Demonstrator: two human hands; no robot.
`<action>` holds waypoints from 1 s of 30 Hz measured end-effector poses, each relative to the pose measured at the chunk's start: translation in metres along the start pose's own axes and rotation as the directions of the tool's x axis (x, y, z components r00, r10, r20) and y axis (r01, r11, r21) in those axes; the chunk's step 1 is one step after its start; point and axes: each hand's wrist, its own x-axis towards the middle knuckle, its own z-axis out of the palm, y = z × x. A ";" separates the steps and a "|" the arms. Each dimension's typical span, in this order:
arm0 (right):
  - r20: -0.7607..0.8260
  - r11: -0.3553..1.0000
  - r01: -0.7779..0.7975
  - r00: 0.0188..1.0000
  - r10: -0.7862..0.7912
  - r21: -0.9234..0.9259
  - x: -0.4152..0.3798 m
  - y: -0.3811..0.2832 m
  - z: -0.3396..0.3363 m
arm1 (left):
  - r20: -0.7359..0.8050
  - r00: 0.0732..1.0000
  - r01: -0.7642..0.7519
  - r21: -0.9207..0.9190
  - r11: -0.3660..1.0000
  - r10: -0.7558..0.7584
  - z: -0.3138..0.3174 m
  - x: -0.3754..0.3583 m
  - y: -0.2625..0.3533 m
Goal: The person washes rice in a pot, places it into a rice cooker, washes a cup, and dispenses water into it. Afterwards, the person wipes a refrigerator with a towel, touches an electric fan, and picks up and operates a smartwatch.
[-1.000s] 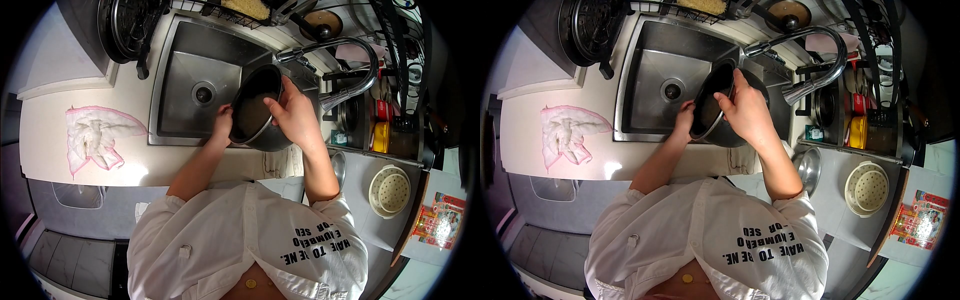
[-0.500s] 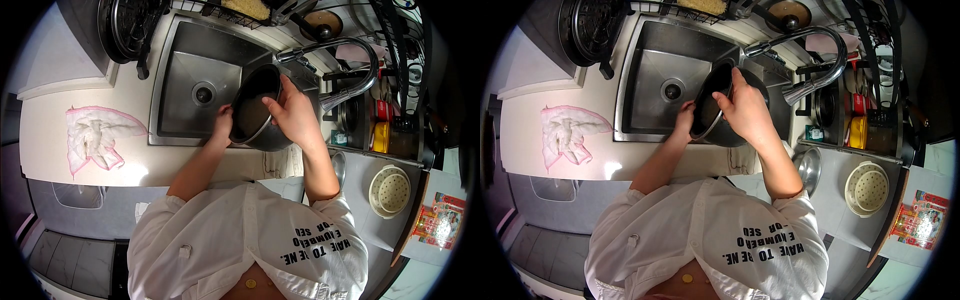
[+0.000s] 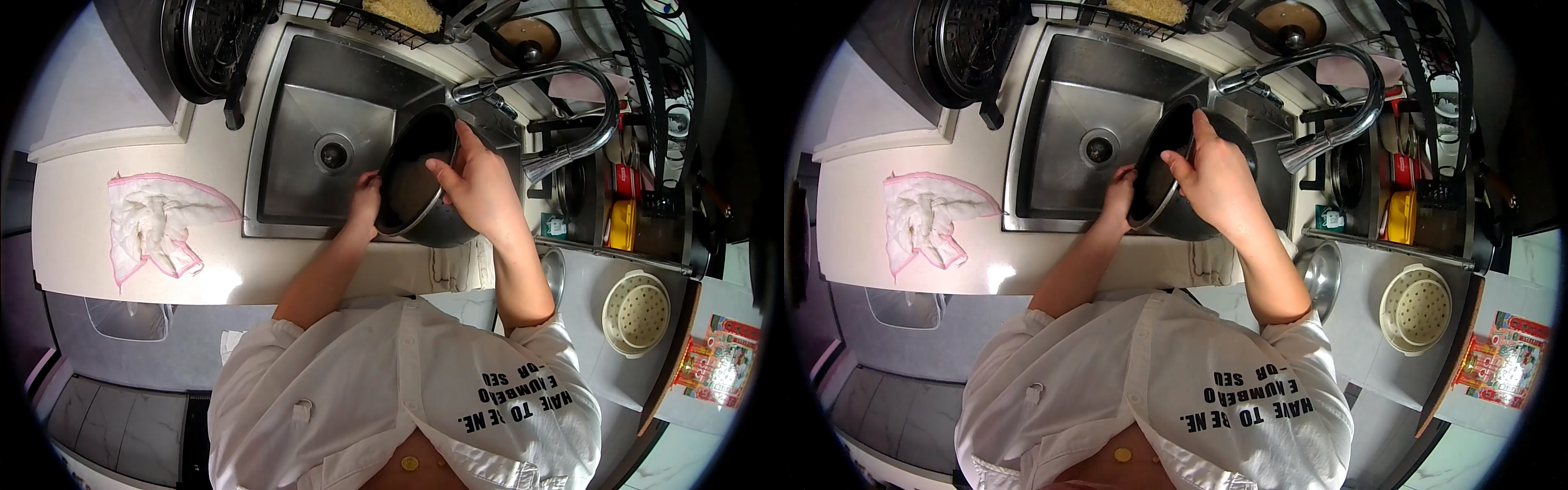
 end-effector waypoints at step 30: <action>0.014 0.998 0.017 1.000 -0.016 -0.055 0.003 -0.004 0.000 | 0.005 1.000 -0.016 -0.018 1.000 0.016 0.003 -0.006 0.005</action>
